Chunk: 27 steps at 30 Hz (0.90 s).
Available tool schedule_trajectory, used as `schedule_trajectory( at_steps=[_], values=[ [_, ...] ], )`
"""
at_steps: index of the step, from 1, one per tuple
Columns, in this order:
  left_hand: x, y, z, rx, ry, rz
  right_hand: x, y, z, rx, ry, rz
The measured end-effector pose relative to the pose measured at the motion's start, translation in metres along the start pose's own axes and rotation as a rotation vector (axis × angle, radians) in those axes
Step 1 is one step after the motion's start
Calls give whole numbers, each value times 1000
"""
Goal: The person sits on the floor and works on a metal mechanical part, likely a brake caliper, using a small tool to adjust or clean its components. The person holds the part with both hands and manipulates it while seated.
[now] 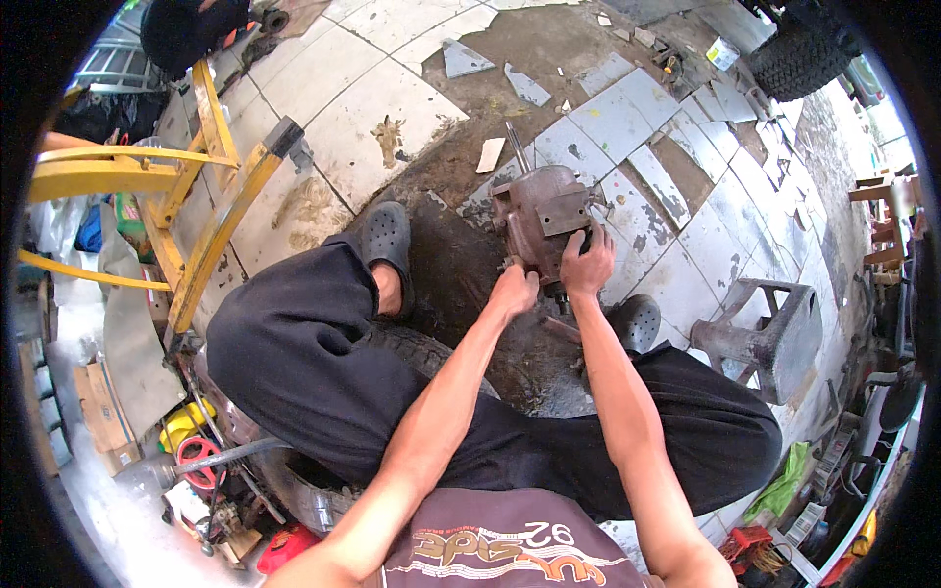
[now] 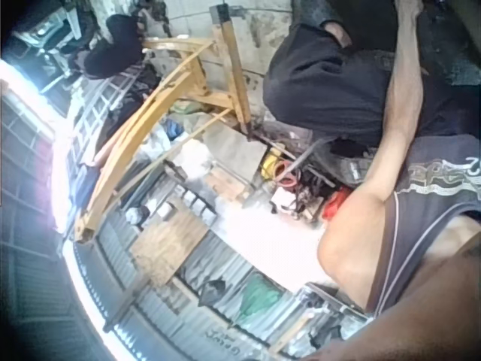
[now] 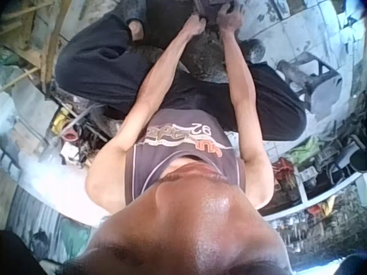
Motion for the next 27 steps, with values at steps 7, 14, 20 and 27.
schedule_trajectory(
  at_steps=[7, 14, 20, 27],
  values=[
    [1, -7, -2, -76, -31, 62, 1, -1, -3, -13, -4, -16],
    [3, -3, 9, 11, -25, -48, -2, 1, 6, -10, 52, -31],
    [16, -11, 20, 139, -123, -123, -2, 1, 1, -25, 11, -36],
    [18, -15, 10, 71, -126, -84, -3, 1, 0, -11, 9, -12]
  ],
)
Point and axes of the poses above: each hand's wrist, its own y-axis away from the middle knuckle, its own x-axis out of the back of the hand, z = x × y, the point moved 6 cm from there along -y, towards the middle knuckle, and after that the axes turned 11 degrees about y, right-handed, at the moved point
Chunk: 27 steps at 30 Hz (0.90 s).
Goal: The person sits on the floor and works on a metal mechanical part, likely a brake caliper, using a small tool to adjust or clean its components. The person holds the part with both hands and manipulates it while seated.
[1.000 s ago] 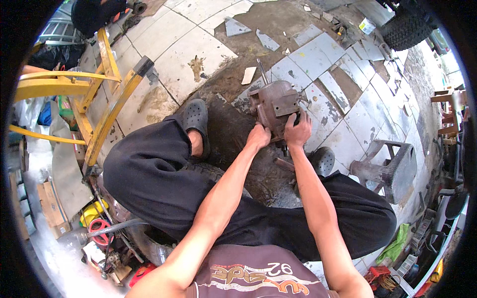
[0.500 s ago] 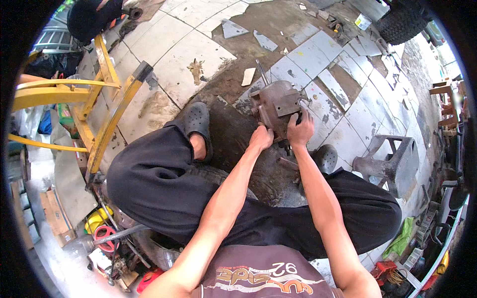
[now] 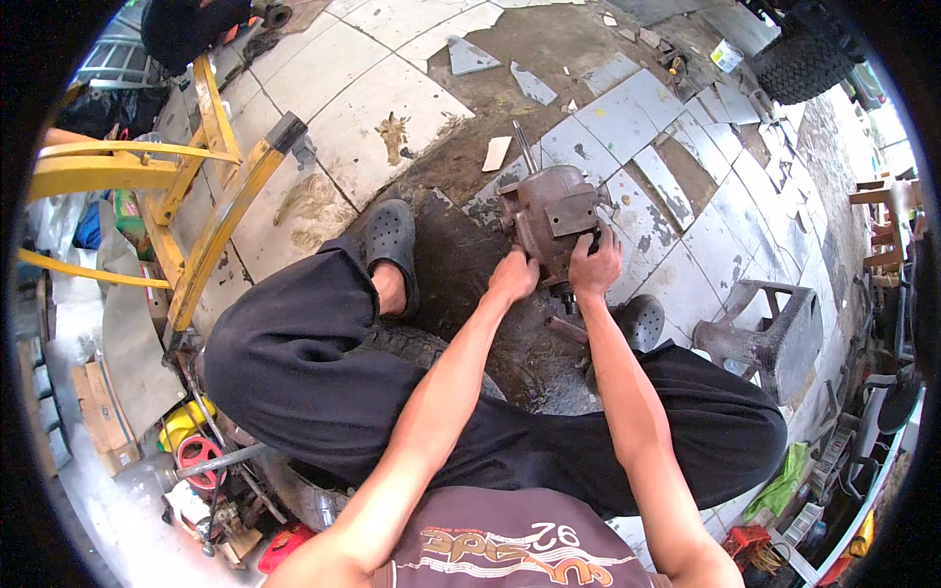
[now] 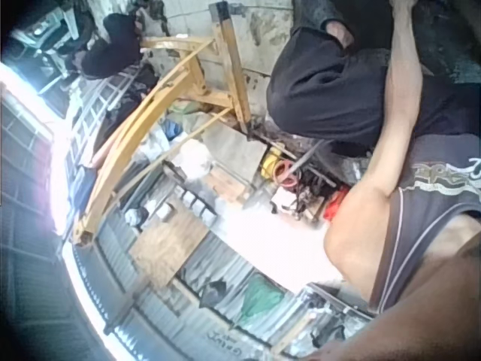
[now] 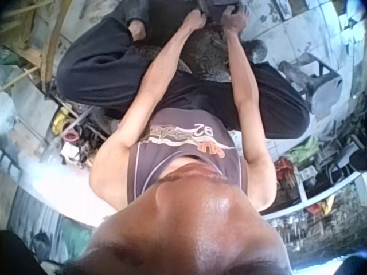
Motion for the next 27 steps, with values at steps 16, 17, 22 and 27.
schedule_trajectory(
  at_steps=[16, 17, 22, 27],
  values=[
    [0, 7, -2, -2, -16, -19, 0, 1, 1, 14, -3, 13],
    [6, 0, 0, 5, -24, 13, 0, 0, -3, 13, -21, 9],
    [9, 21, -1, -103, 172, -81, 0, 0, 3, -12, -17, -7],
    [-1, 8, -3, 13, 154, -35, 3, 0, -2, 2, -45, -10]
  ],
)
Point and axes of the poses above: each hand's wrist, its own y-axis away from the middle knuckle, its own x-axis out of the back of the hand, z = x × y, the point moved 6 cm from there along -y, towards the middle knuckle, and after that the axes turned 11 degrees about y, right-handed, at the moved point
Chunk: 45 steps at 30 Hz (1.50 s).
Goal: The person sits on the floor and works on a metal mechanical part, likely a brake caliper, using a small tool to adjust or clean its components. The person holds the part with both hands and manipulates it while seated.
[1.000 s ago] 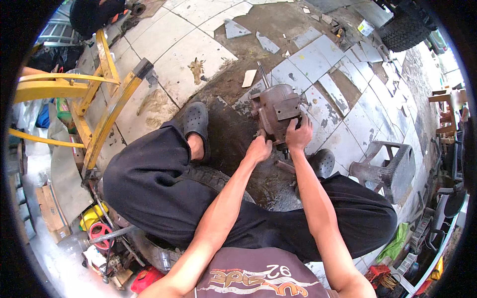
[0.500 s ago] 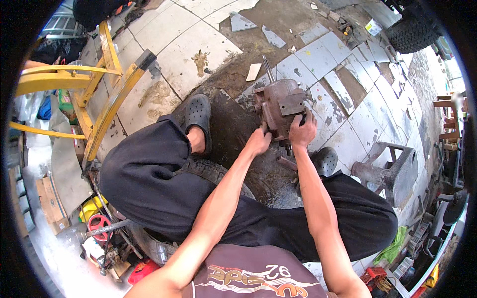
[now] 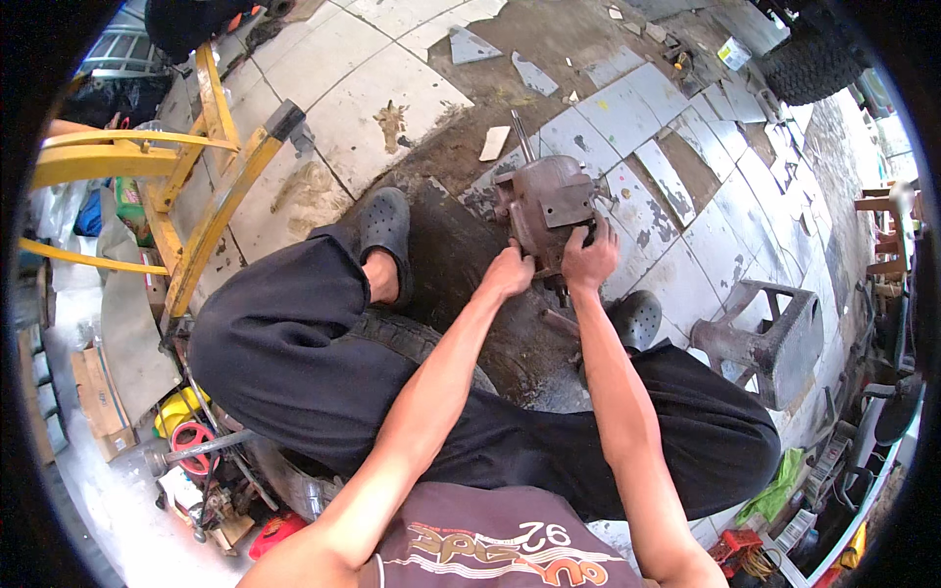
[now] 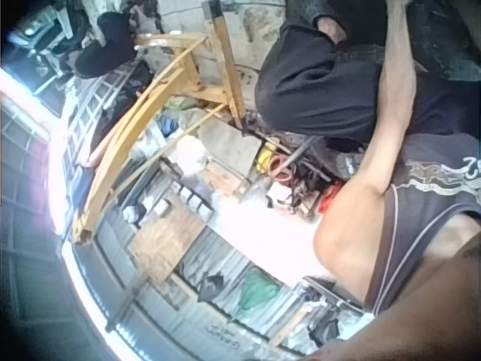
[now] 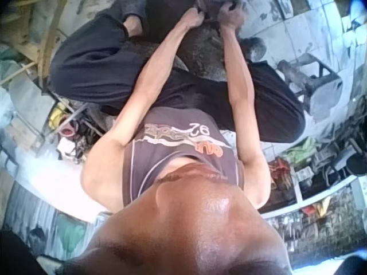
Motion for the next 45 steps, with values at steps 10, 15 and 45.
schedule_trajectory(
  at_steps=[10, 15, 45],
  values=[
    [-6, -2, -2, -62, -48, 26, -1, 1, 3, -34, 24, -1],
    [-4, -9, 1, -37, -154, 22, -1, -2, 2, -2, 1, 7],
    [-13, 12, -11, -165, -179, 49, 2, -4, 1, -1, 43, 20]
  ],
)
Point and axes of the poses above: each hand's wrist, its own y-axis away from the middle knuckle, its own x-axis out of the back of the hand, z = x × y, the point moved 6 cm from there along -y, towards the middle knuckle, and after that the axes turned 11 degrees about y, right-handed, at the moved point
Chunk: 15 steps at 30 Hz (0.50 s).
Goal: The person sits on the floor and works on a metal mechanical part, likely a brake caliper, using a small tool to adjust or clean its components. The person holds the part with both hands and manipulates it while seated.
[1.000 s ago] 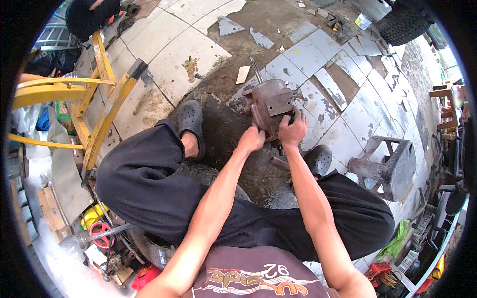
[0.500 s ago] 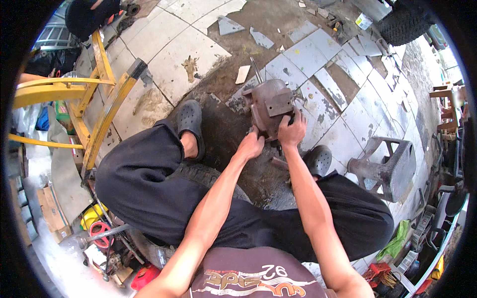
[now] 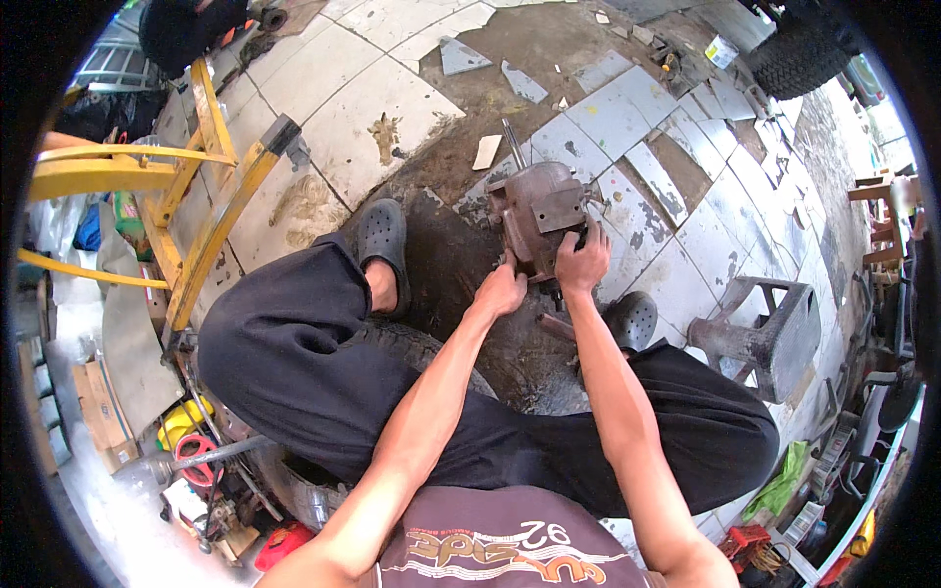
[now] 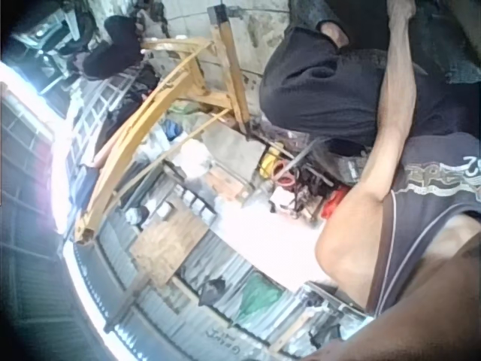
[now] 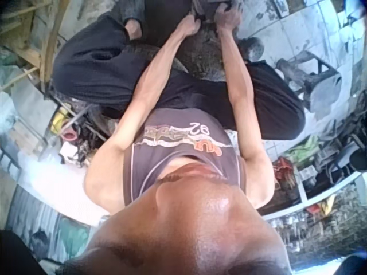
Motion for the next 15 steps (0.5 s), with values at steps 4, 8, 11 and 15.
schedule_trajectory(
  at_steps=[4, 8, 11, 15],
  values=[
    [11, -35, 2, 185, -90, -121, -3, 4, -3, -7, -13, -6],
    [-1, -10, -3, -22, 14, 39, 1, -4, 0, -5, 0, 11],
    [13, -29, 12, 128, 29, -11, -2, 1, 0, -20, -11, -17],
    [5, -3, -5, -81, 173, 156, 0, 13, 0, -32, -9, -57]
  ],
)
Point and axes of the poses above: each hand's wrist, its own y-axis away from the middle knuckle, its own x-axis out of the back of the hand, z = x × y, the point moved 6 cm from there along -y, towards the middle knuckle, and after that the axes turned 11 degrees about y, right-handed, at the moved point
